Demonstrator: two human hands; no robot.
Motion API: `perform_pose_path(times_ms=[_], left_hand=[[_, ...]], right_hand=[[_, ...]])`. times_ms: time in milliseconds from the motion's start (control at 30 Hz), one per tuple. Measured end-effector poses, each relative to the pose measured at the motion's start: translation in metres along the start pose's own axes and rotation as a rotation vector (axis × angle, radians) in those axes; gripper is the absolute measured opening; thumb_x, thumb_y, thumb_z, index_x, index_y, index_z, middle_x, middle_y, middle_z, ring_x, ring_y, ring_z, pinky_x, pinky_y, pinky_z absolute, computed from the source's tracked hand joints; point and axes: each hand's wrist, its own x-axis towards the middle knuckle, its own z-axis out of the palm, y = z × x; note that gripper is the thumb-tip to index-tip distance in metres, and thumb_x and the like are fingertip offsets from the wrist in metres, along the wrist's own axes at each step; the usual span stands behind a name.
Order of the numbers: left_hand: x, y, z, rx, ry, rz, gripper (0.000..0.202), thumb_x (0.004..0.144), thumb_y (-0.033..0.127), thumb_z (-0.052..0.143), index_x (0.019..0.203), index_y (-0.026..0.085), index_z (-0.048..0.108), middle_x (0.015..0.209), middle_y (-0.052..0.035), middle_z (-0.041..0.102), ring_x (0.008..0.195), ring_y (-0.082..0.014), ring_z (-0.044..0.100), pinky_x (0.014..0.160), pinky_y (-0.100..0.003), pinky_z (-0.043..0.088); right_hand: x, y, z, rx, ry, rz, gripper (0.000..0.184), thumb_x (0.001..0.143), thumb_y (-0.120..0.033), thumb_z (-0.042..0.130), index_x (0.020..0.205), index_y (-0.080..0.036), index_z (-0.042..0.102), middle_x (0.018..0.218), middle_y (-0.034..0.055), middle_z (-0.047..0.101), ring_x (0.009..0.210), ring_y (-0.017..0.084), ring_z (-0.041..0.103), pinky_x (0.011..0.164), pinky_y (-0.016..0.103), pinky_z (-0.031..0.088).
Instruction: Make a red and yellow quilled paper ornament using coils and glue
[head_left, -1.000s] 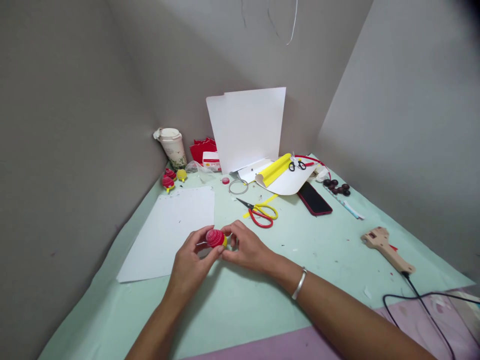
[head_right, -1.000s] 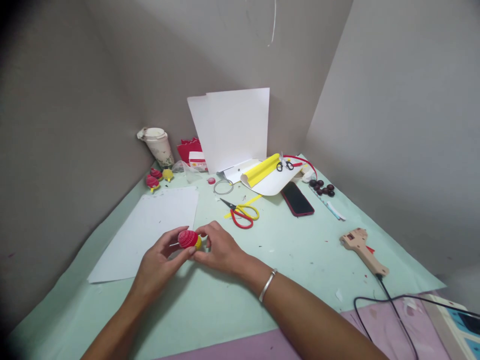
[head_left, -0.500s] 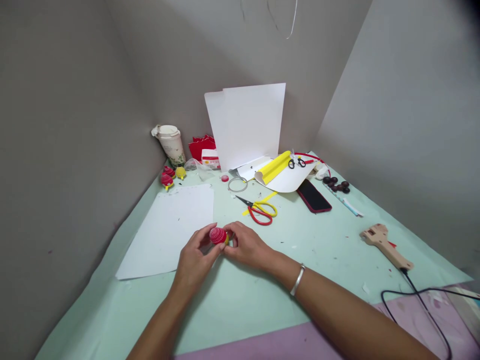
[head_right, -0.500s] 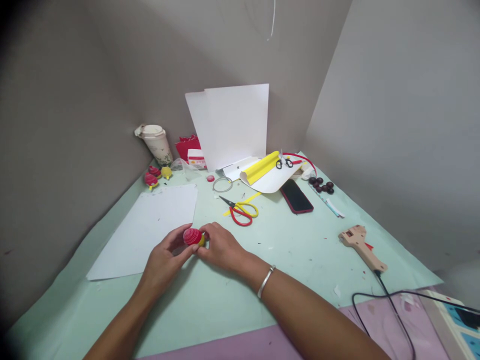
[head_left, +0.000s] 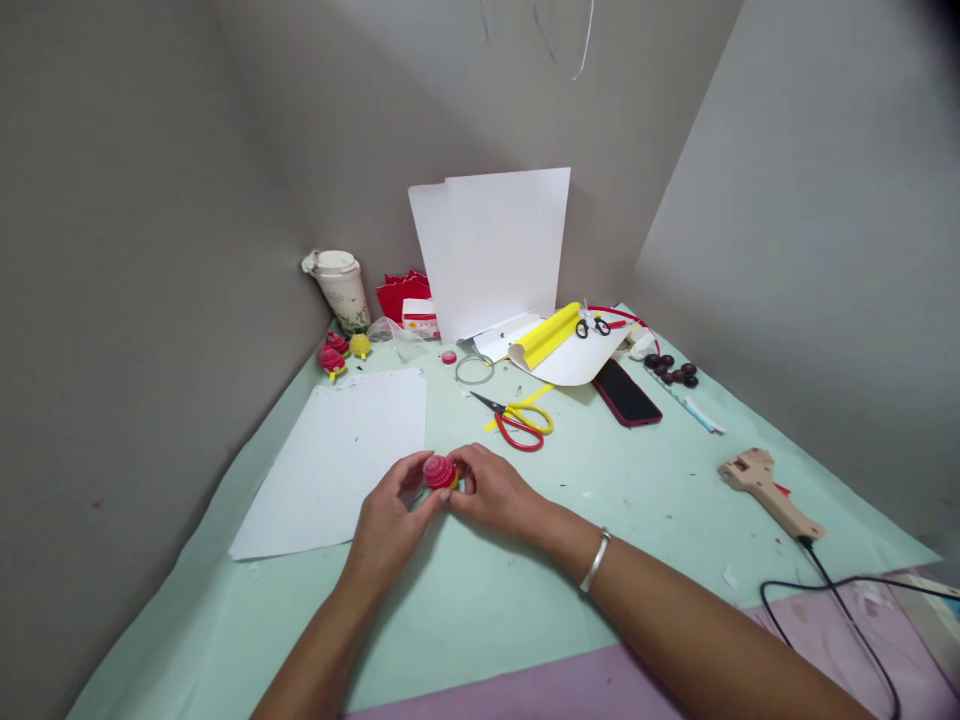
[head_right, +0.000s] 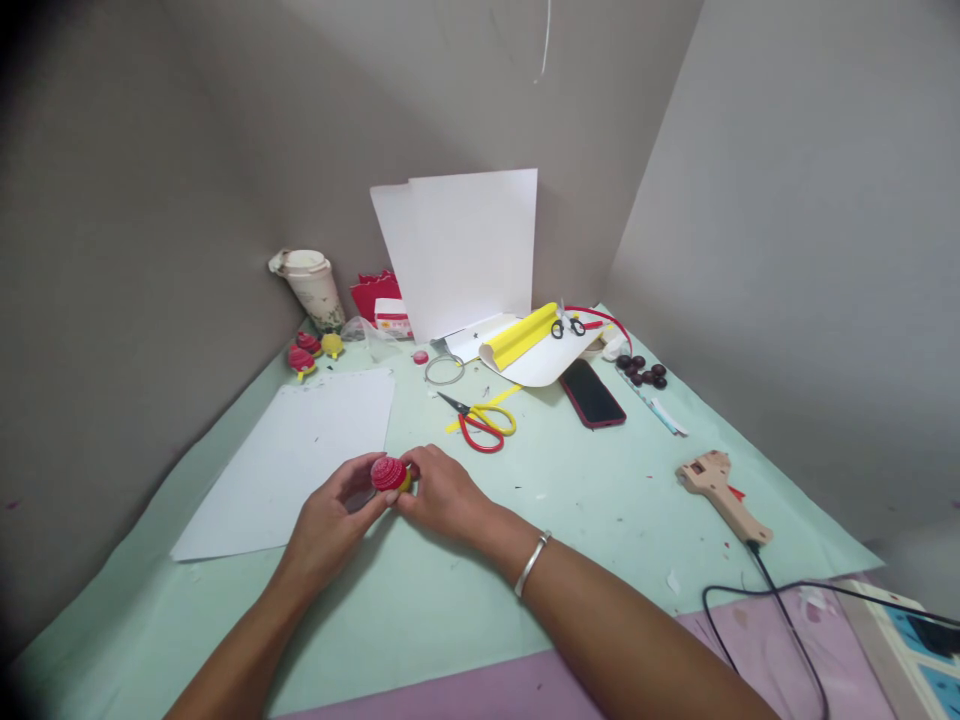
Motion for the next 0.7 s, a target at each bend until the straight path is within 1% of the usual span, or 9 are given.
perform_pose_path(times_ms=[467,700], left_hand=[[0.0012,-0.0011,0.0020,-0.013,-0.008,-0.003,0.045,0.074,0.039,0.069,0.115,0.022,0.060,0.117,-0.0070,0.070,0.109,-0.0248,0.065,0.102,-0.042,0.047],[-0.0005,0.0013,0.0004,-0.009,-0.018,-0.011,0.045,0.074,0.040,0.070,0.115,0.023,0.061,0.116,-0.0066,0.071,0.109,-0.0259,0.066,0.101,-0.043,0.048]], right_hand=[[-0.0008,-0.0028,-0.0040,0.010,-0.020,0.030,0.027,0.078,-0.027,0.071,0.101,-0.018,0.061,0.091,0.0014,0.058,0.073,0.013,0.051,0.066,0.026,0.041],[-0.0009,-0.0027,-0.0045,0.008,-0.013,-0.004,0.031,0.076,-0.027,0.072,0.104,-0.018,0.062,0.091,0.0021,0.058,0.073,0.013,0.051,0.066,0.026,0.041]])
